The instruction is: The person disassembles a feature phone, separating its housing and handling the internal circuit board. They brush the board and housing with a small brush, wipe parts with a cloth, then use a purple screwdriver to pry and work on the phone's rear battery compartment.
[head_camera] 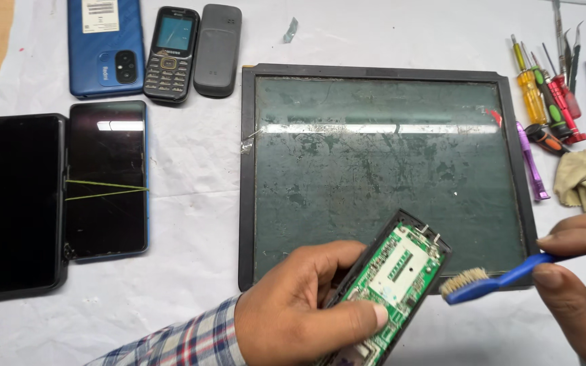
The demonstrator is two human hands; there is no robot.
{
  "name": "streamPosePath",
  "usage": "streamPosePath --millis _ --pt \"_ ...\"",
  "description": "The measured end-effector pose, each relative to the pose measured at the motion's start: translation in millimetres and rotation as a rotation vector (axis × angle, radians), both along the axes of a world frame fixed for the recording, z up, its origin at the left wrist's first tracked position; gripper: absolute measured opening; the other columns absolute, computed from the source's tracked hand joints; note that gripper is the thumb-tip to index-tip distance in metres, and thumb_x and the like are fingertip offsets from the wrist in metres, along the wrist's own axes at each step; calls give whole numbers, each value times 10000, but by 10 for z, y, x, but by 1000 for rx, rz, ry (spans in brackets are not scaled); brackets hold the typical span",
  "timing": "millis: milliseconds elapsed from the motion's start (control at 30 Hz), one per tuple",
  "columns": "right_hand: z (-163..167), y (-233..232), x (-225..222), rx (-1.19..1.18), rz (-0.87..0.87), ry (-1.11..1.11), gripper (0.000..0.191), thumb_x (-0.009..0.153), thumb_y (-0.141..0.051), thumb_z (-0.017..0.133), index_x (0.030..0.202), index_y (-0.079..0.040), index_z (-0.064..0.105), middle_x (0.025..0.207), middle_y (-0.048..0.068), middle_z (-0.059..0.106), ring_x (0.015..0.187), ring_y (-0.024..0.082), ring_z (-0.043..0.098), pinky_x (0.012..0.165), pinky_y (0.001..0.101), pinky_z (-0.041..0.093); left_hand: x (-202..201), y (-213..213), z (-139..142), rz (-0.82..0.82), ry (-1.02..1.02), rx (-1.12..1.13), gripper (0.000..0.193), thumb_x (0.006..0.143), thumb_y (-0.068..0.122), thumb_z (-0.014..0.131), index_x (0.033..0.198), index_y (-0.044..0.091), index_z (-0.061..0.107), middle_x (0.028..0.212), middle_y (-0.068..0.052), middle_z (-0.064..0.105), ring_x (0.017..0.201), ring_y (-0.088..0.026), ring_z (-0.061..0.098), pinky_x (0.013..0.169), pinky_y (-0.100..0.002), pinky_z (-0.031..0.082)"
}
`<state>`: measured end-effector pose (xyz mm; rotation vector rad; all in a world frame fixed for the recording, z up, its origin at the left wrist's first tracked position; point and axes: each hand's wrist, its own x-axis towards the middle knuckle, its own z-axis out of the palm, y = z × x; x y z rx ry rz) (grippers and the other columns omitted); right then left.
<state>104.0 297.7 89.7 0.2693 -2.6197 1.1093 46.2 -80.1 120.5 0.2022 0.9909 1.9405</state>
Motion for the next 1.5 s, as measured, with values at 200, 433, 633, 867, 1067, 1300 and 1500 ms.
streamPosePath --millis 200,433,633,867,1067,1300,1500 --pt "92 83 -188 184 68 -22 277 1001 -277 703 1131 -72 569 1055 67 563 905 110 593 888 233 517 -38 -18 6 -50 -34 -39 372 930 129 651 1226 -92 611 892 -42 652 751 -62 601 662 -244 495" --pt "459 -706 -306 87 262 -4 259 800 -145 802 1001 -54 666 1043 101 610 958 193 594 795 281 538 -19 16 -4 -51 -18 -28 395 913 132 645 1240 -84 602 936 -48 682 796 -59 634 723 -232 533" --pt "446 -493 -420 125 234 -6 289 781 -66 805 1031 -41 662 1055 96 618 912 169 594 775 268 539 13 3 -22 -64 21 -47 405 919 143 644 1255 -81 602 903 -51 674 731 -59 613 658 -223 518" --pt "546 -666 -520 57 283 8 248 814 -90 781 1028 -48 662 1048 81 614 929 175 602 766 278 526 24 15 -16 -31 -3 -26 406 931 140 652 1259 -91 593 947 -54 683 778 -49 622 695 -217 531" --pt "475 -709 -310 119 363 -25 245 803 -118 818 1010 -42 712 1003 76 647 929 177 619 770 291 531 17 40 -8 -10 13 -82 477 877 141 647 1309 -56 611 954 -53 701 748 -75 611 665 -236 510" --pt "487 -338 -227 52 165 -22 248 882 -99 764 1104 -13 694 1061 115 630 905 154 628 796 280 526 -7 121 -151 103 12 -120 435 896 158 656 1284 -36 619 931 -49 705 788 -77 651 711 -242 551" --pt "448 -650 -252 124 193 -37 287 822 -110 796 1068 -8 689 1063 127 638 928 180 629 826 313 512 47 117 -174 94 56 -114 400 931 154 663 1268 -57 623 941 -46 694 775 -72 644 681 -231 540"
